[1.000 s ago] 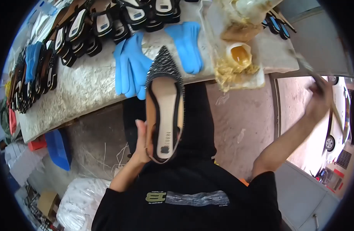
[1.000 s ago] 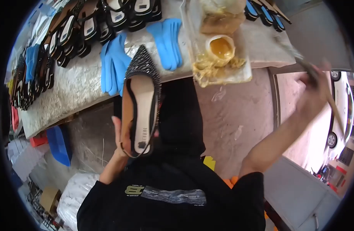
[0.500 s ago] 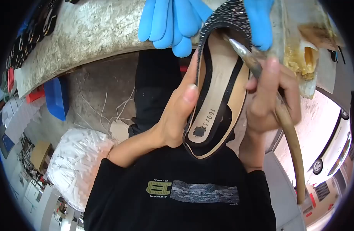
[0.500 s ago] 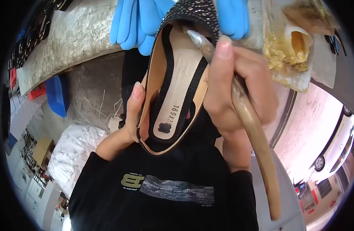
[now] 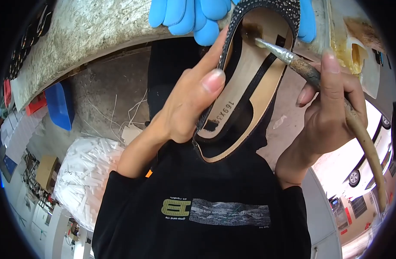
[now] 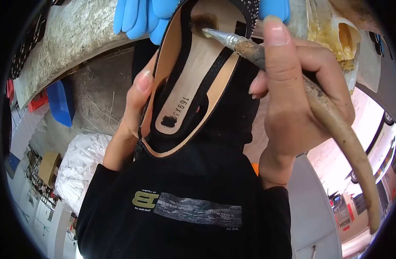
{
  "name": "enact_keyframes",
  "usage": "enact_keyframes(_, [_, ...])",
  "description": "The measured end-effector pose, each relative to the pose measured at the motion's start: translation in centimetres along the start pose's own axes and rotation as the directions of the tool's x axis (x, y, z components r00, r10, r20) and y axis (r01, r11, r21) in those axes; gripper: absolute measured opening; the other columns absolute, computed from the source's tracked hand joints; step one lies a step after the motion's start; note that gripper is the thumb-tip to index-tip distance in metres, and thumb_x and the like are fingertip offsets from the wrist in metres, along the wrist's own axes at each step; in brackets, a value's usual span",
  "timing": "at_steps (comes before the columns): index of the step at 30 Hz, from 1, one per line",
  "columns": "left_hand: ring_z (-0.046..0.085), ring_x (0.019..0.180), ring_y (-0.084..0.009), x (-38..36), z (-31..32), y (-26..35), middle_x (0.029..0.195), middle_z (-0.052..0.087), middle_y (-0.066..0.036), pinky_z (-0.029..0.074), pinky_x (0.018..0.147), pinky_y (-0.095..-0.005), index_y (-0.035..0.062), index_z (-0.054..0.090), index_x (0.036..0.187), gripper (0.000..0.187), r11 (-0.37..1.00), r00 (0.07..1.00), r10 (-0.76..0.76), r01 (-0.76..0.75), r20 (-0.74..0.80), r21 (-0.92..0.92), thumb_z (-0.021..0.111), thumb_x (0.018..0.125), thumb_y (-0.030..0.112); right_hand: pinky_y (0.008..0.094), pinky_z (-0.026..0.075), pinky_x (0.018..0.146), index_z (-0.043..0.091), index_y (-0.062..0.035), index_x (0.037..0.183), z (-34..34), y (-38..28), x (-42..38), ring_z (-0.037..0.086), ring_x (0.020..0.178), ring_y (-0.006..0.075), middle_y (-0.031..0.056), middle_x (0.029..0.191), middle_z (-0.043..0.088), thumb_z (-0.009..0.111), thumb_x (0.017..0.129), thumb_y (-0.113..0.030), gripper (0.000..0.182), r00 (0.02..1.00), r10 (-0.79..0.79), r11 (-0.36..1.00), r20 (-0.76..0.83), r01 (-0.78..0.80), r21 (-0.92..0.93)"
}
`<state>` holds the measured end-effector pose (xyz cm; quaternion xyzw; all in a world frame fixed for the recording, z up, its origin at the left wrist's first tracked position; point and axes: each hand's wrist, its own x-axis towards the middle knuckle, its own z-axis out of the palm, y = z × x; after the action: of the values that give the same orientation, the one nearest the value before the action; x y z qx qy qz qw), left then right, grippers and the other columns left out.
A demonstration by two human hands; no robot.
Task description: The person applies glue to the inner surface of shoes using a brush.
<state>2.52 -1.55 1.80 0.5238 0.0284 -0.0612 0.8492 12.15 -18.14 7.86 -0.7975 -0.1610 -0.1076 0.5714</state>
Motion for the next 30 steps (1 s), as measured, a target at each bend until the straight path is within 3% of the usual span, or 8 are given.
enact_keyframes(5, [0.043,0.135,-0.0331,0.3,0.4,0.7,0.152,0.038,-0.021,0.038,0.11,-0.0426,0.0046,0.027,0.155,0.072,0.997,1.0,0.014,-0.012,-0.015,0.075,0.037,0.098,0.048,0.0176,0.037,0.04,0.064,0.0012,0.074,-1.5,-1.0,-1.0,0.046,0.036,0.0111,0.016,0.069,0.068,0.062,0.094,-0.005,0.021,0.994,0.103,0.994,0.03,-0.102,-0.026])
enact_keyframes(9, [0.033,0.141,-0.0319,0.6,0.8,1.1,0.157,0.03,-0.018,0.026,0.115,-0.0442,0.0022,0.022,0.156,0.072,0.999,0.999,0.035,-0.036,0.037,0.037,0.033,0.1,0.045,0.0165,0.033,0.04,0.062,-0.0009,0.071,-2.4,-1.9,-2.6,0.043,0.034,0.01,0.0175,0.068,0.067,0.058,0.094,-0.007,0.024,0.988,0.018,0.991,0.151,-0.038,0.13])
enact_keyframes(14, [0.02,0.148,-0.0304,1.1,1.5,1.3,0.163,0.019,-0.014,0.01,0.121,-0.0461,-0.001,0.016,0.157,0.071,0.998,0.993,0.063,-0.062,0.098,-0.014,0.028,0.102,0.041,0.0186,0.03,0.041,0.061,-0.0022,0.07,-2.7,-3.0,-4.9,0.037,0.035,0.0091,0.0149,0.061,0.062,0.056,0.091,-0.006,0.022,0.982,-0.023,0.986,0.189,-0.01,0.168])
enact_keyframes(25, [0.035,0.134,-0.0239,0.4,2.1,2.1,0.151,0.04,-0.012,0.022,0.115,-0.0385,-0.0017,0.027,0.154,0.058,0.979,0.976,-0.203,0.2,-0.082,-0.046,0.028,0.104,0.029,0.0231,0.037,0.045,0.063,-0.0025,0.071,-3.1,-4.3,-4.8,0.047,0.043,0.0144,0.0125,0.059,0.061,0.064,0.082,-0.006,0.011,0.907,-0.189,0.979,0.376,0.141,0.149])
enact_keyframes(29, [0.036,0.132,-0.0236,0.2,2.0,2.6,0.148,0.043,-0.012,0.024,0.114,-0.0378,-0.0018,0.029,0.152,0.057,0.973,0.973,-0.227,0.225,-0.034,-0.051,0.028,0.105,0.03,0.023,0.042,0.05,0.064,-0.0027,0.071,-3.5,-3.9,-2.3,0.053,0.049,0.0175,0.0123,0.058,0.061,0.068,0.074,-0.002,0.005,0.712,-0.368,0.93,0.597,0.282,0.238])
enact_keyframes(30, [0.036,0.132,-0.0236,0.2,2.0,2.8,0.148,0.043,-0.012,0.024,0.114,-0.0378,-0.0018,0.029,0.152,0.057,0.974,0.975,-0.22,0.219,-0.034,-0.051,0.028,0.105,0.03,0.023,0.042,0.05,0.064,-0.0027,0.071,-3.6,-4.0,-1.5,0.053,0.049,0.0175,0.0123,0.058,0.061,0.068,0.074,-0.002,0.005,0.71,-0.373,0.928,0.598,0.288,0.237])
